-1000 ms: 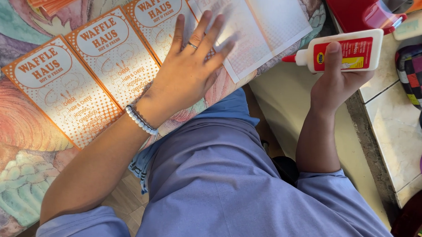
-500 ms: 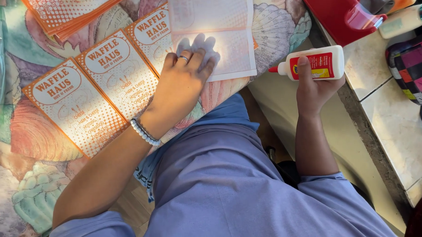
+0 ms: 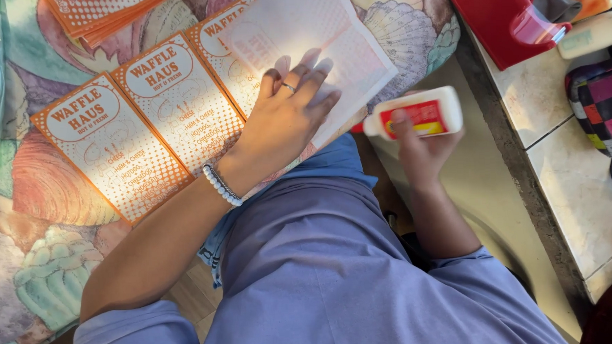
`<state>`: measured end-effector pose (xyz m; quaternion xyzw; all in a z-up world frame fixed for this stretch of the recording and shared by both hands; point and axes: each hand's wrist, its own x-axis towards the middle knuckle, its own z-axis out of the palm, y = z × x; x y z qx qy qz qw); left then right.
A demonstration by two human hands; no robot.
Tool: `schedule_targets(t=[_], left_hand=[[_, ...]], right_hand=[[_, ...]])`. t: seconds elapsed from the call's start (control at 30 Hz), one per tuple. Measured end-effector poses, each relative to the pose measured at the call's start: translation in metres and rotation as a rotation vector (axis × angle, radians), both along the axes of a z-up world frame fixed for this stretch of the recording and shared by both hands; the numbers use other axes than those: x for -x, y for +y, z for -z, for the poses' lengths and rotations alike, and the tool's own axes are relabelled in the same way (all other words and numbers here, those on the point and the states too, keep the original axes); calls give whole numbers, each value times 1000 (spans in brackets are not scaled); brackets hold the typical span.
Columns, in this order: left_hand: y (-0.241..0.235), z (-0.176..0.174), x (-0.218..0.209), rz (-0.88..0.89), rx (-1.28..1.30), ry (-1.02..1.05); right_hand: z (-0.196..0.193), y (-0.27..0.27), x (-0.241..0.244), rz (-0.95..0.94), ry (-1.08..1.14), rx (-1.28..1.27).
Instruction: Applying glue to paper templates and folding them to assemble packaging sleeves.
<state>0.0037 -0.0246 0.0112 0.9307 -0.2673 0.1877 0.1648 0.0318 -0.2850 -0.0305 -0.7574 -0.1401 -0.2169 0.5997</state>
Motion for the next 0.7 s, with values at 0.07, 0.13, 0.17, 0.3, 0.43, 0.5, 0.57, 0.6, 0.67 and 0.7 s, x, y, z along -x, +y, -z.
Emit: schedule_targets(t=[0.07, 0.13, 0.17, 0.3, 0.43, 0.5, 0.57, 0.6, 0.67, 0.7], left_hand=[[1, 21, -7, -43, 31, -66], [2, 28, -9, -43, 72, -60], [3, 32, -10, -39, 112, -51], [17, 17, -7, 9, 167, 114], [25, 22, -7, 65, 139, 164], [24, 22, -12, 81, 89, 139], [24, 15, -8, 53, 176, 160], [24, 13, -7, 48, 175, 160], [23, 10, -6, 49, 184, 172], [24, 10, -4, 46, 188, 172]], right_hand=[[24, 6, 7, -88, 14, -21], [27, 13, 5, -114, 8, -29], [29, 17, 3, -134, 5, -37], [7, 41, 10, -166, -3, -20], [-10, 54, 25, -121, 116, 54], [-15, 57, 24, -42, 294, 106], [-3, 58, 18, -239, -88, 96], [1, 53, 15, -245, -88, 95], [10, 40, 8, -201, -119, 109], [10, 37, 3, -204, -118, 112]])
